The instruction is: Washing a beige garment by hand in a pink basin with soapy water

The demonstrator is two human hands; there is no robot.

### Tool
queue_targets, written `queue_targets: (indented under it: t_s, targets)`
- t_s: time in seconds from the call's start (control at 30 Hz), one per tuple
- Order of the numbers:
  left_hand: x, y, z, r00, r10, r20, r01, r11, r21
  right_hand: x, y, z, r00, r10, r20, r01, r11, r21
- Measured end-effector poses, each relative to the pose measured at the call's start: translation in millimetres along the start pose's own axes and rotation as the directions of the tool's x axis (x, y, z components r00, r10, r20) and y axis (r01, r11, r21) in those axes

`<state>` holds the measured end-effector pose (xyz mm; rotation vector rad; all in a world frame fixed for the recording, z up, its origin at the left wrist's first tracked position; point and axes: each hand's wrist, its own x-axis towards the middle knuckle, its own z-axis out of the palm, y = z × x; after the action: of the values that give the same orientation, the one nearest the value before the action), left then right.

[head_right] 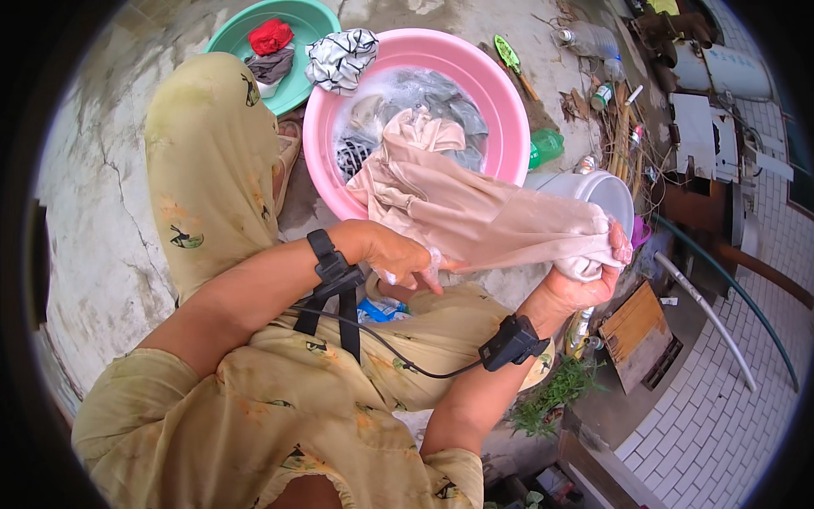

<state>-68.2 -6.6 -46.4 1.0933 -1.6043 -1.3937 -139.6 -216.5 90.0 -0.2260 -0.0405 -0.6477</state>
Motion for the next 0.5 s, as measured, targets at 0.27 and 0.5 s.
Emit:
queue_targets:
  t_s: [0.27, 0.5]
  targets:
    - [-2.8, -10.8, -26.8, 0.927, -0.340, -0.159, 0.245, 0.869, -0.430, -4.8, 8.5, 0.7, 0.999, 0.032, -0.010, -0.032, 0.999, 0.014]
    - [-0.4, 18.2, -32.6, 0.373, 0.118, -0.920, -0.099, 0.991, 0.087, -9.8, 25.6, -0.8, 0.989, -0.072, -0.126, 0.036, 0.963, -0.266]
